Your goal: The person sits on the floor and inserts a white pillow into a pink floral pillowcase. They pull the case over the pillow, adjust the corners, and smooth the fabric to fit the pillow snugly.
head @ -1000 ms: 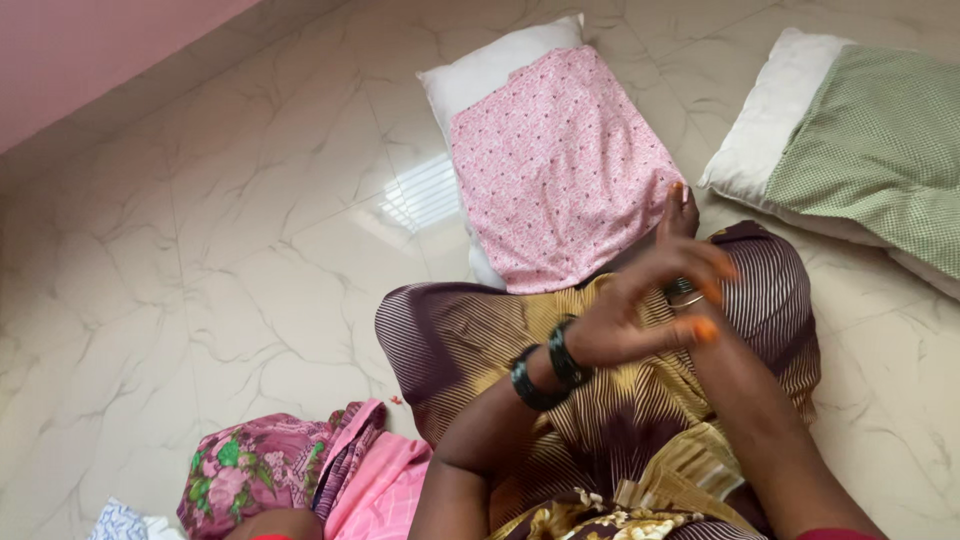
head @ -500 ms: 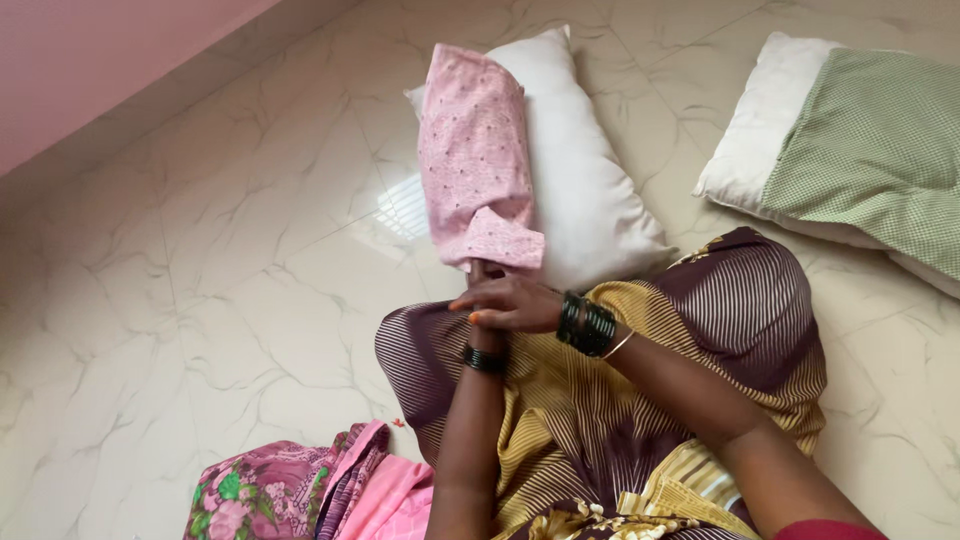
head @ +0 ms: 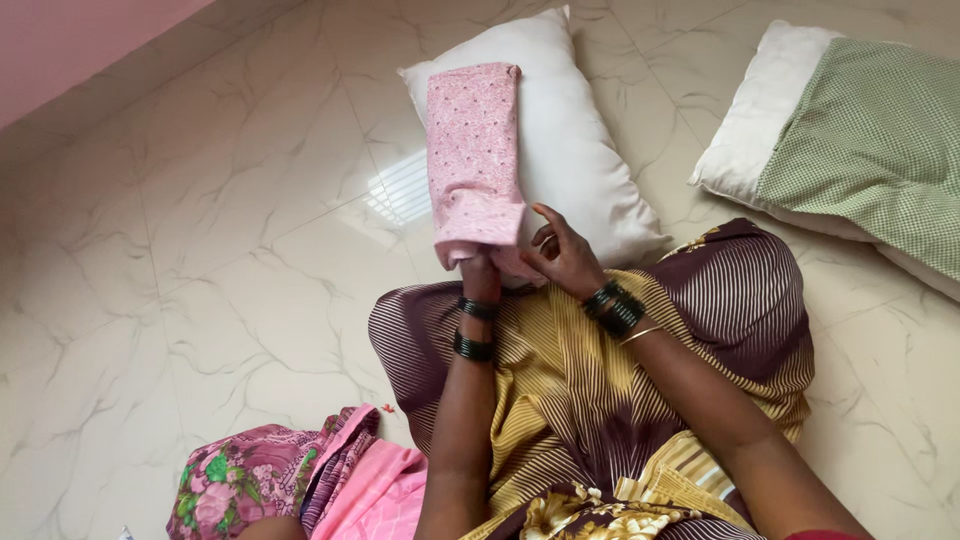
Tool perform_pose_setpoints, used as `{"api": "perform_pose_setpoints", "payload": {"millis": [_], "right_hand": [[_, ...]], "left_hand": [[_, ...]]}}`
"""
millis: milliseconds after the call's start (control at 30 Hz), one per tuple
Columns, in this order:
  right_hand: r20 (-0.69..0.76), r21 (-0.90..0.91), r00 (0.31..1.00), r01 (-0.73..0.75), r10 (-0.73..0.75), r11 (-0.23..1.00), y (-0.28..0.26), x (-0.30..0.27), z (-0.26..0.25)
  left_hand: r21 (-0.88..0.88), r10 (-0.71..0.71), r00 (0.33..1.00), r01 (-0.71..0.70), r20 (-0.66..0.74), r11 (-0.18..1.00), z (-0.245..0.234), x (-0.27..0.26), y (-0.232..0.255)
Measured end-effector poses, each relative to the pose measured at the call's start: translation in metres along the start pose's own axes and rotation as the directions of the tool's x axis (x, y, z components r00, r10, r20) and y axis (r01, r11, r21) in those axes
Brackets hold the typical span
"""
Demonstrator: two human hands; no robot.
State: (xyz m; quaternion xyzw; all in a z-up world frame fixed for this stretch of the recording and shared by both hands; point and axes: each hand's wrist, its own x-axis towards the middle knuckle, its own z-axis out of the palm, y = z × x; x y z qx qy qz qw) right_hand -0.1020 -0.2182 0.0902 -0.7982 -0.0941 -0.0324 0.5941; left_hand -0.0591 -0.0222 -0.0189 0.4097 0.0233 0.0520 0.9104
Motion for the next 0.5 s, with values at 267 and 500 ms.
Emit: {"api": "perform_pose_setpoints", "payload": {"millis": [267, 500], "right_hand": [[0.362, 0.237, 0.932, -0.129, 0.036, 0.963, 0.003, 0.027, -0.093], [0.321, -0.006, 0.923, -0.223, 0.213, 0.975, -0.085, 0.025, -0.257]], "left_hand": [[0.712, -0.238, 0.941, -0.004, 0.24, 0.702, 0.008, -0.034, 0.059], [0.404, -0.537, 0.497, 0.356, 0.682, 0.843, -0.006, -0.04, 0.09]]}}
